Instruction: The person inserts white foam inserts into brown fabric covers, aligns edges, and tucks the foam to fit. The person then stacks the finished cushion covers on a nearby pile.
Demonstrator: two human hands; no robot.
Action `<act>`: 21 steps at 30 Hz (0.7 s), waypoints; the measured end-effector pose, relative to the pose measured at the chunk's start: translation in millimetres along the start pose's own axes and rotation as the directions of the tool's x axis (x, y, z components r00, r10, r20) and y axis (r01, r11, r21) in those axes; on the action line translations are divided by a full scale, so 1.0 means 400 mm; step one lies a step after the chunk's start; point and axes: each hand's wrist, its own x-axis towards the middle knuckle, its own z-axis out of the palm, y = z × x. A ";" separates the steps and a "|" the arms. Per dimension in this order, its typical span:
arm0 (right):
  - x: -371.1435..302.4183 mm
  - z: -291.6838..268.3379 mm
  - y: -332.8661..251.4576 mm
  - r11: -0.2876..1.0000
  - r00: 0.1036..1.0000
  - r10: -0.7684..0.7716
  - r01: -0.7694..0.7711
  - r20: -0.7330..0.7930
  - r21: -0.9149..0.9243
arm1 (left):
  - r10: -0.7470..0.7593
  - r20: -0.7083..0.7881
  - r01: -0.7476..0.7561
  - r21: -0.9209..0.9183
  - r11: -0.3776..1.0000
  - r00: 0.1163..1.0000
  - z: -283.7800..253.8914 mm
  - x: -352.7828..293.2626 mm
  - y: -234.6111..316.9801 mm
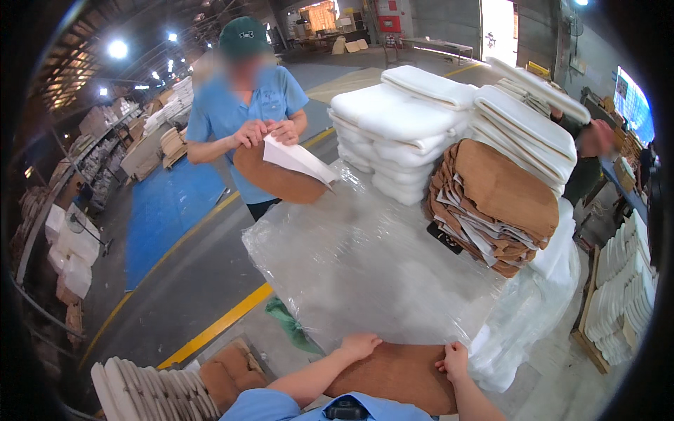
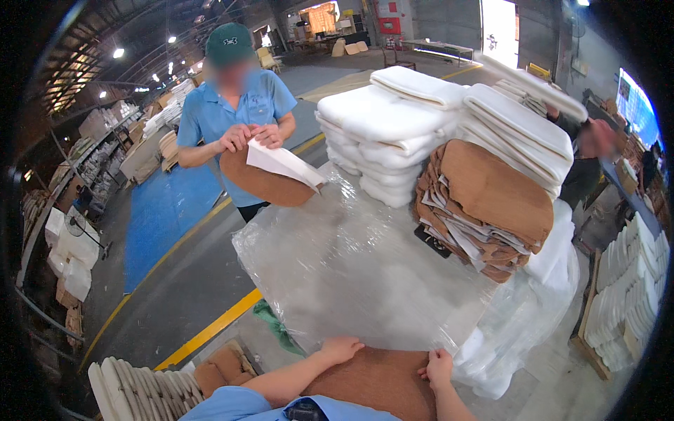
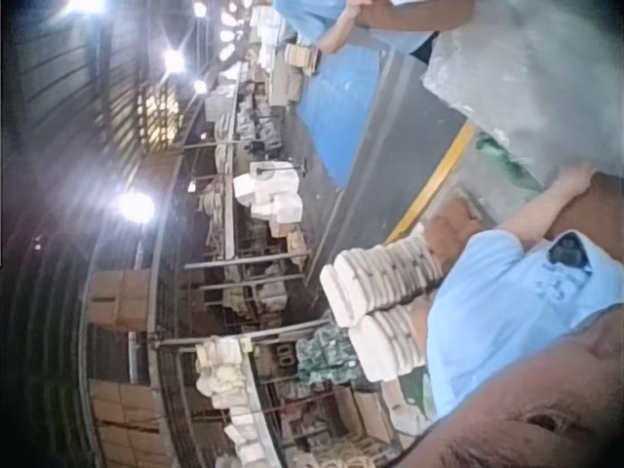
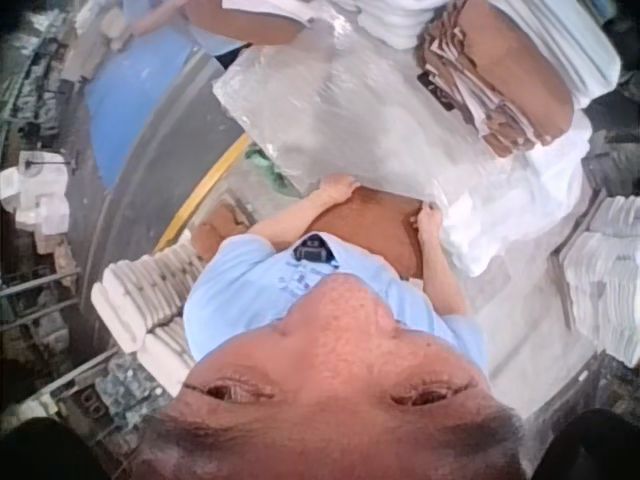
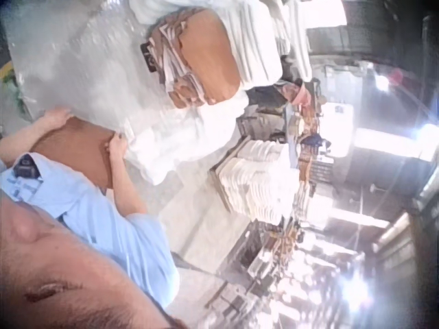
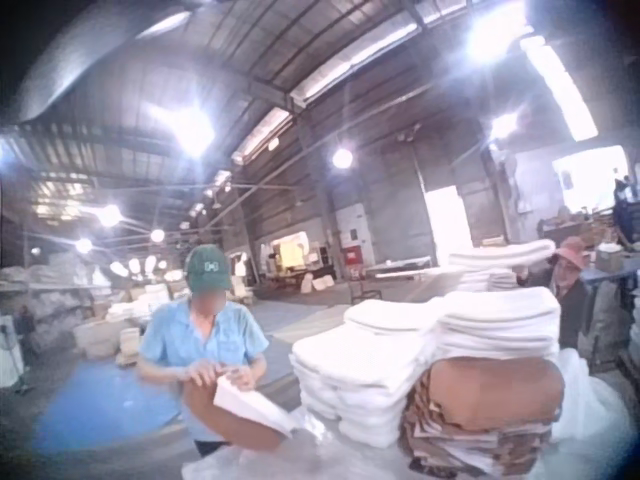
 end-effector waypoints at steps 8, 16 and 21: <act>-0.081 -0.232 0.028 0.728 0.978 -0.194 0.194 0.075 -0.658 | -0.147 0.118 0.152 -0.037 0.988 0.982 -0.138 -0.179 -0.144; -0.115 -0.245 0.038 0.904 0.912 0.306 -0.189 0.271 -0.383 | -0.256 0.367 0.388 -0.353 0.851 0.894 -0.096 -0.207 -0.161; -0.061 -0.254 0.110 0.872 0.944 0.245 -0.115 0.221 -0.476 | -0.245 0.275 0.317 -0.259 0.912 0.930 -0.065 -0.177 -0.147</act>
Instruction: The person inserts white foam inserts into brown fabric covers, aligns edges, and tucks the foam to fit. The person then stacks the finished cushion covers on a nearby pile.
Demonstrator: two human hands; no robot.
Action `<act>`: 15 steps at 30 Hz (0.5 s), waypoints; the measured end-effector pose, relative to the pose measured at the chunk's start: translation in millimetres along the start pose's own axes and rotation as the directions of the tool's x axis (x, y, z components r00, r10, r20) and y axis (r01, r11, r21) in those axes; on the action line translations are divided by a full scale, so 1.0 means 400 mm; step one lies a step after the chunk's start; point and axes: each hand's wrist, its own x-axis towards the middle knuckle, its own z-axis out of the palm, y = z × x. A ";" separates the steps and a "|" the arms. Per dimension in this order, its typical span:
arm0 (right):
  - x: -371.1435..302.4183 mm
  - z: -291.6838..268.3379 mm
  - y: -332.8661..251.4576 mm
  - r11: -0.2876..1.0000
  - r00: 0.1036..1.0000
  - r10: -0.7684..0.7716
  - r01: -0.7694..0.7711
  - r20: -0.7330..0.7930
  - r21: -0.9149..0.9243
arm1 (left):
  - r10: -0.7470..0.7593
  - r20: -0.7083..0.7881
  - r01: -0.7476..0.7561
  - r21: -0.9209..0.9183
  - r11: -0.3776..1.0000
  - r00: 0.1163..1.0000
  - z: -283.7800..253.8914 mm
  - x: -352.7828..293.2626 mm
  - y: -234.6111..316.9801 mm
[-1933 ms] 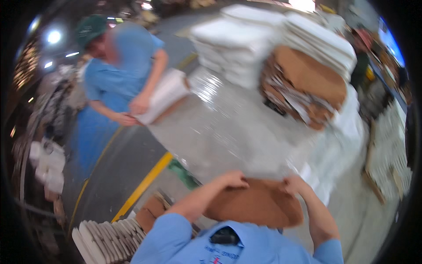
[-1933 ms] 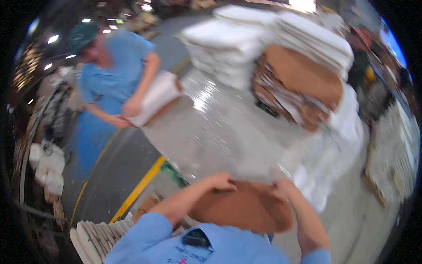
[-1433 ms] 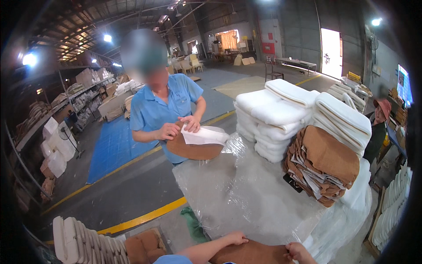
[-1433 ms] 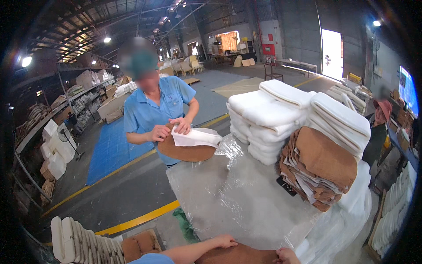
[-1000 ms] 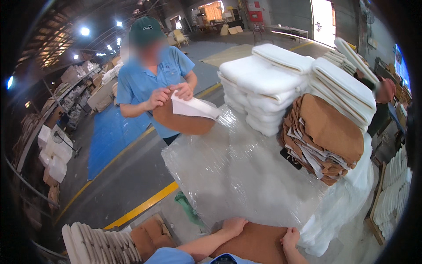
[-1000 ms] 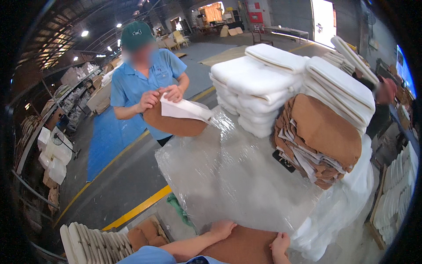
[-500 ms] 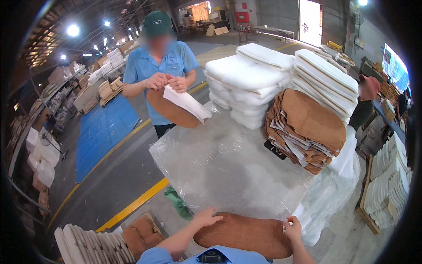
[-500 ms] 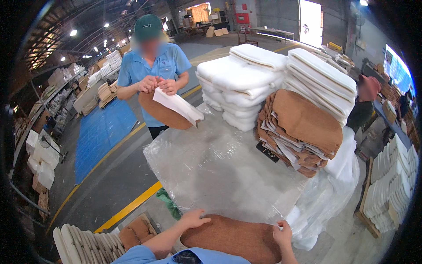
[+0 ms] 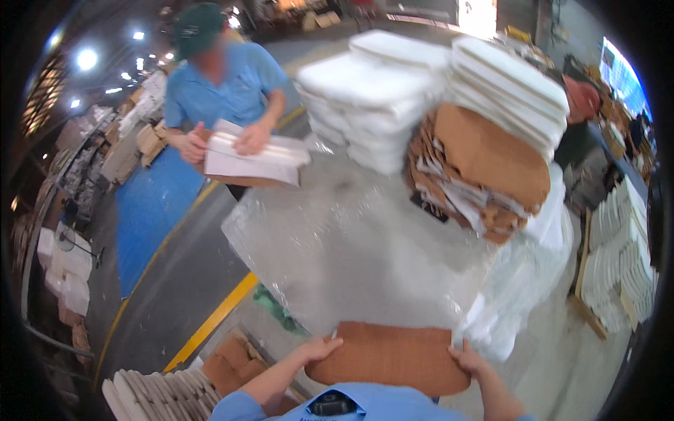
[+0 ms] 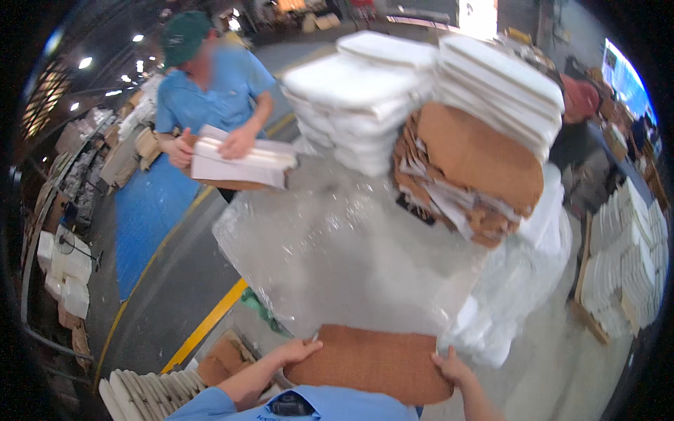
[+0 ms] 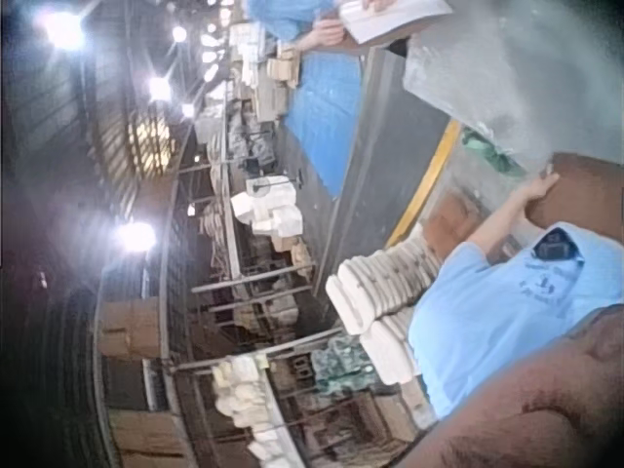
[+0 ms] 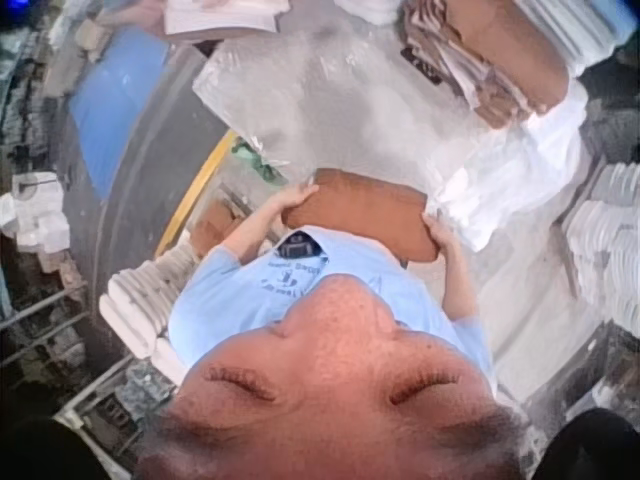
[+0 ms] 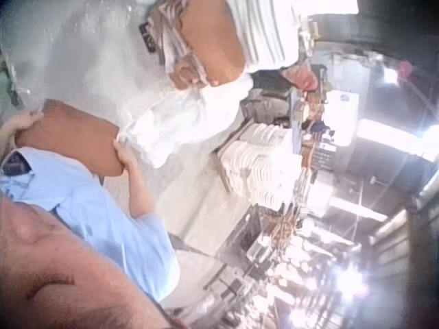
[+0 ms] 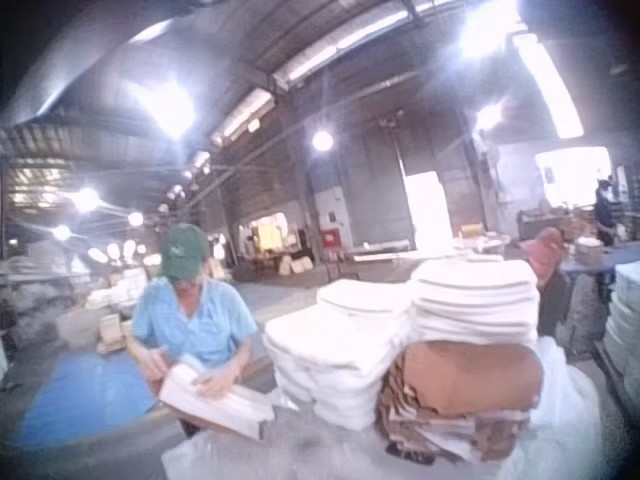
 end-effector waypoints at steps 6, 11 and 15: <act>0.039 0.015 -0.035 0.991 0.997 0.074 -0.076 -0.024 -0.111 | -0.210 0.072 0.207 0.048 0.977 0.975 0.013 0.020 0.018; 0.021 0.008 -0.068 0.998 0.998 0.069 -0.069 0.000 -0.001 | -0.288 -0.167 0.302 0.067 0.951 0.943 0.052 0.027 0.002; 0.035 0.013 -0.066 0.996 0.995 0.088 -0.087 -0.040 0.030 | -0.338 0.014 0.337 -0.114 0.935 0.941 0.004 0.022 0.036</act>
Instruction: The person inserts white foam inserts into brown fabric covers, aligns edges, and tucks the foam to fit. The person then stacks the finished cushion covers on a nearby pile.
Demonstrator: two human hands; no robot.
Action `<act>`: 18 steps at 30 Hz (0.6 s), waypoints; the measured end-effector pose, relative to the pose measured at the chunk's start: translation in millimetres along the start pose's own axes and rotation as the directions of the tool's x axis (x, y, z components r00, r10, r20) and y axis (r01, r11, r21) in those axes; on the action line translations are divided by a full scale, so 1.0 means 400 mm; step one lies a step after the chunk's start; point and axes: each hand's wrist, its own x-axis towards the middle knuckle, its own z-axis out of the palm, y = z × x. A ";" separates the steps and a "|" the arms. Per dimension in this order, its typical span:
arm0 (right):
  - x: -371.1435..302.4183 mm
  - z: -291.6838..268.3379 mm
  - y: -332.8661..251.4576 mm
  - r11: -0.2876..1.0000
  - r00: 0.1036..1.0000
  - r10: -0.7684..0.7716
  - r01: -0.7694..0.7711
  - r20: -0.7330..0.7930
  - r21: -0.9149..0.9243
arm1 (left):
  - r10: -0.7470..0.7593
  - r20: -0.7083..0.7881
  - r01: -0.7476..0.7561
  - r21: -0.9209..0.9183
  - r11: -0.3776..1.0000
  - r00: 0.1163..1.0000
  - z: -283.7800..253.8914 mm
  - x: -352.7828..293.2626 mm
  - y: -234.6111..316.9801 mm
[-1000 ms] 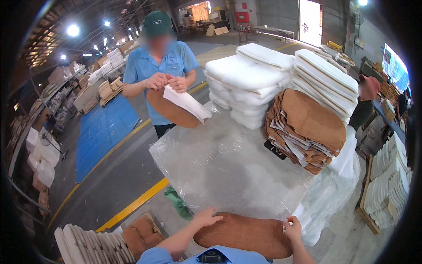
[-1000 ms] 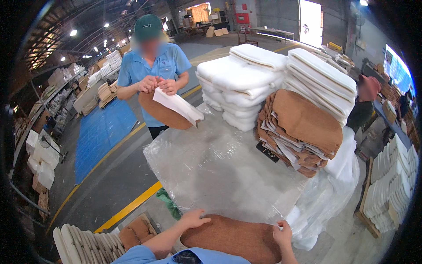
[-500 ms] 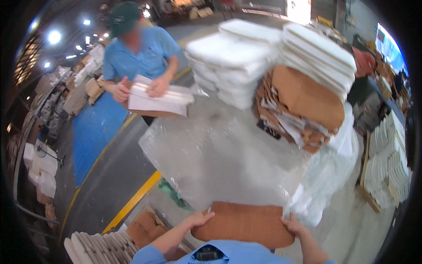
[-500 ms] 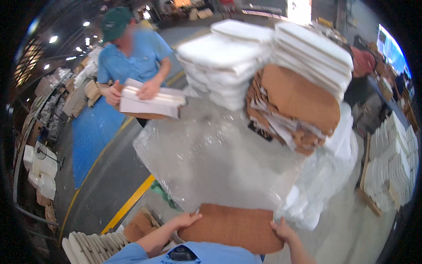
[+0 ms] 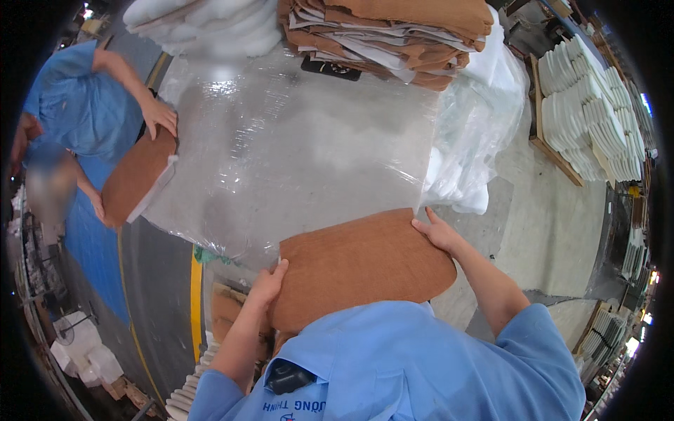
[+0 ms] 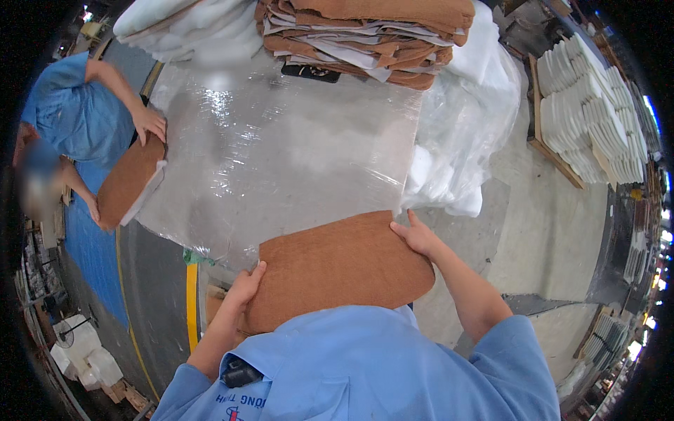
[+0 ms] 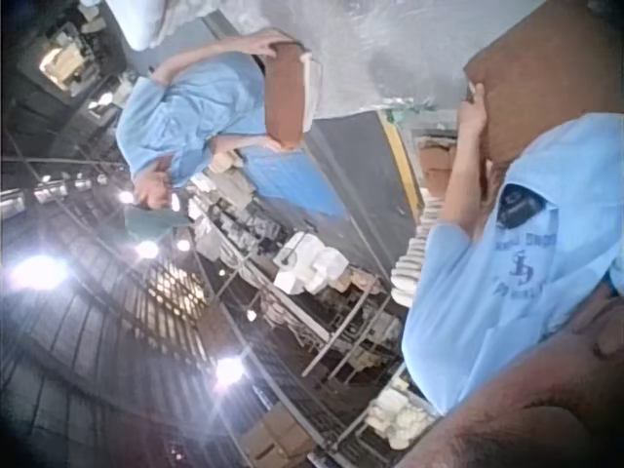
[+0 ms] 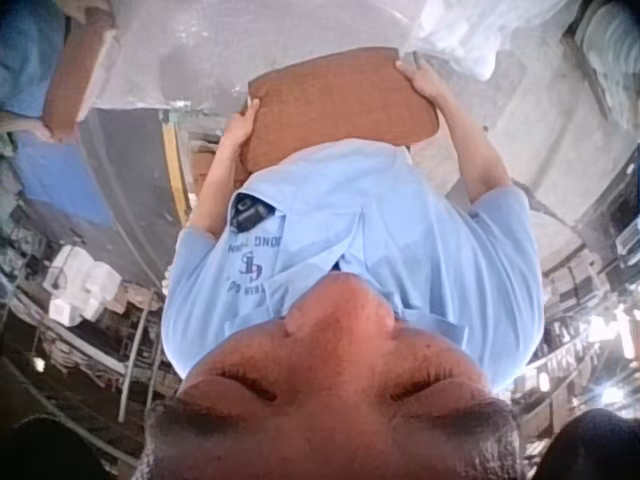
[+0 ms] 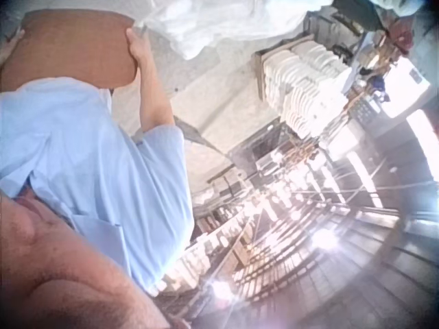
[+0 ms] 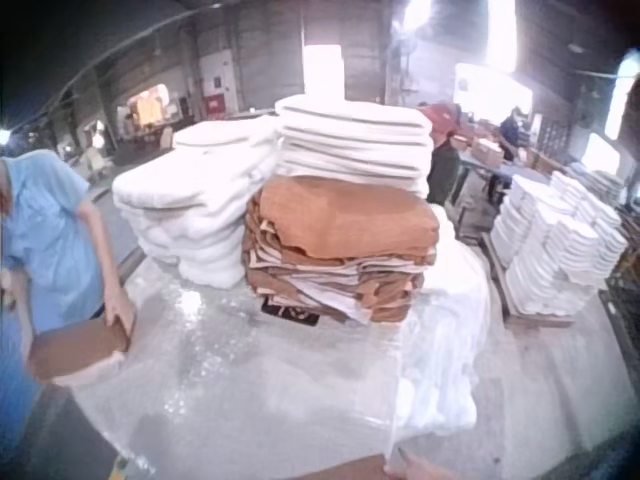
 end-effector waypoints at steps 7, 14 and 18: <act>-0.121 -0.004 0.071 0.801 0.958 -0.162 0.268 -0.237 0.535 | 0.333 -0.160 -0.355 -0.635 0.686 0.929 0.009 -0.144 -0.160; -0.239 0.075 0.079 0.600 0.712 -0.507 0.696 -0.486 0.393 | 0.363 -0.619 -0.698 -0.465 0.545 0.696 0.106 -0.173 -0.083; -0.228 0.052 0.030 0.584 0.680 -0.481 0.719 -0.554 0.376 | 0.393 -0.692 -0.778 -0.410 0.477 0.606 0.067 -0.140 -0.020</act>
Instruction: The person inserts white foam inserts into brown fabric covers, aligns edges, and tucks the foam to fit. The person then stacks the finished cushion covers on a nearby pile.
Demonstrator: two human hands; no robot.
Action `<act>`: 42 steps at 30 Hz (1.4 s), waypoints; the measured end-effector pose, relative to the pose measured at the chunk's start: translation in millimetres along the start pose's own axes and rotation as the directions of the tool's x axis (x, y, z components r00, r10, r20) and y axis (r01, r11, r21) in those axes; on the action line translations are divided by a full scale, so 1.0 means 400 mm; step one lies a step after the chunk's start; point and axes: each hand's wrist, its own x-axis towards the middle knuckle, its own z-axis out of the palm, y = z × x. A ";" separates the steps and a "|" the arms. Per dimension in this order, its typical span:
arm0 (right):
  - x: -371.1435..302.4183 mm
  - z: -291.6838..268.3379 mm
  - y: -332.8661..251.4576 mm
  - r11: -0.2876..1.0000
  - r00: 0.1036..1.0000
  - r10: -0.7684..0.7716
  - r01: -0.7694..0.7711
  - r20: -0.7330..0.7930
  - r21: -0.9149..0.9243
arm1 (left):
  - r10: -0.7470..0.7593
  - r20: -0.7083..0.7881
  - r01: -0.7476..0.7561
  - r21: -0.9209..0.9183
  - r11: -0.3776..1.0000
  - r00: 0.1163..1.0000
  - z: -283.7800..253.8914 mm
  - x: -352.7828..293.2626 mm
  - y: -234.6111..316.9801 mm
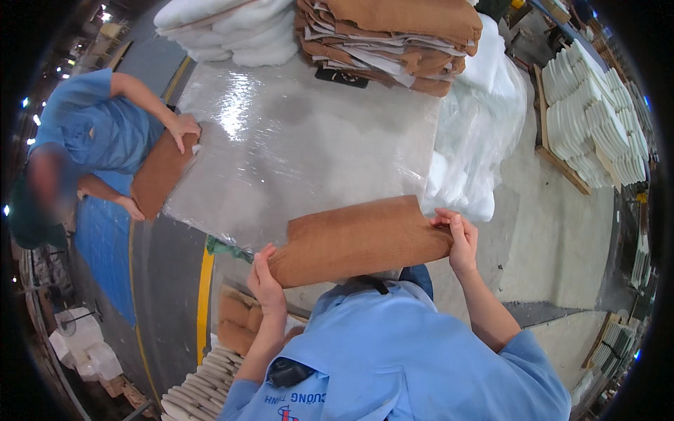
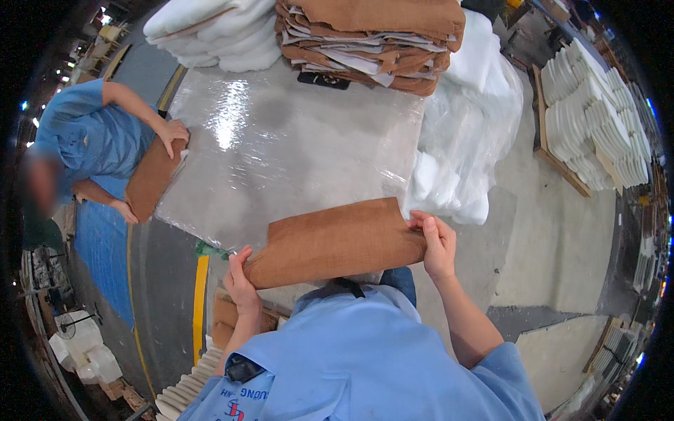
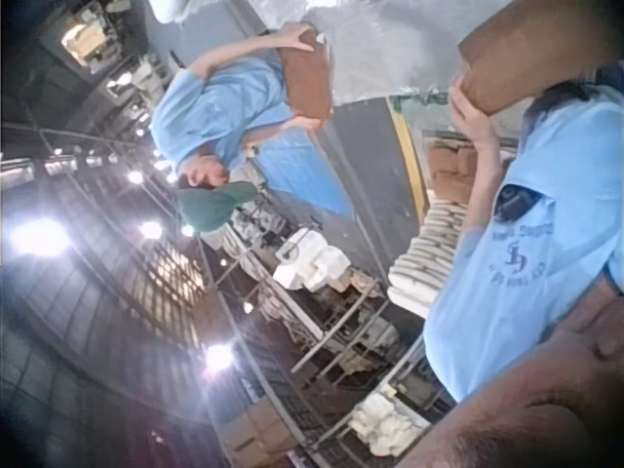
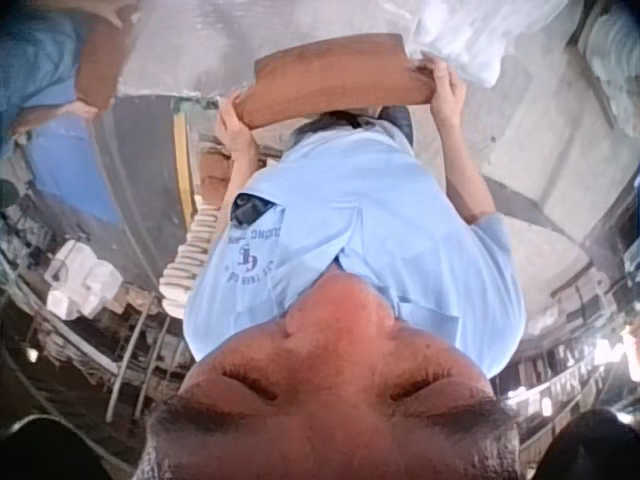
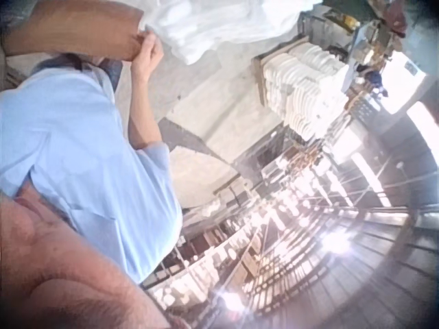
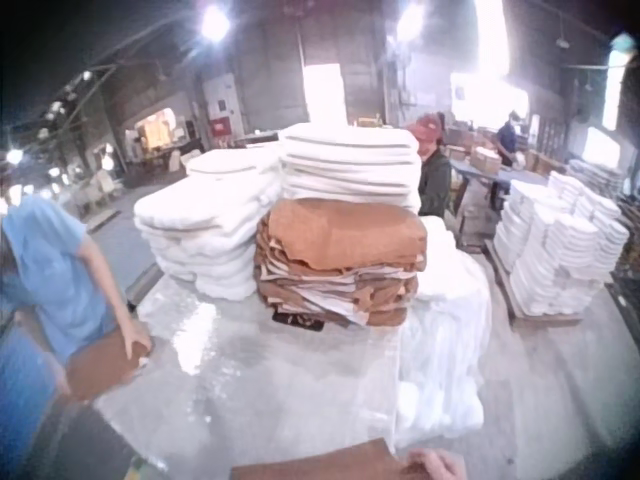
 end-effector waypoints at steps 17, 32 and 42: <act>-0.010 0.134 -0.274 0.492 0.624 0.036 0.669 0.780 -0.558 | -0.008 -0.054 -0.004 -0.221 0.975 0.999 0.064 0.079 0.046; 0.031 0.045 -0.287 0.976 0.989 -0.067 0.037 0.133 0.214 | -0.287 0.735 0.504 -0.086 0.859 0.615 0.460 0.139 0.106; -0.031 0.119 -0.225 0.950 0.998 0.007 -0.024 0.055 0.310 | -0.064 0.998 0.498 0.069 0.864 -0.027 0.450 0.184 0.285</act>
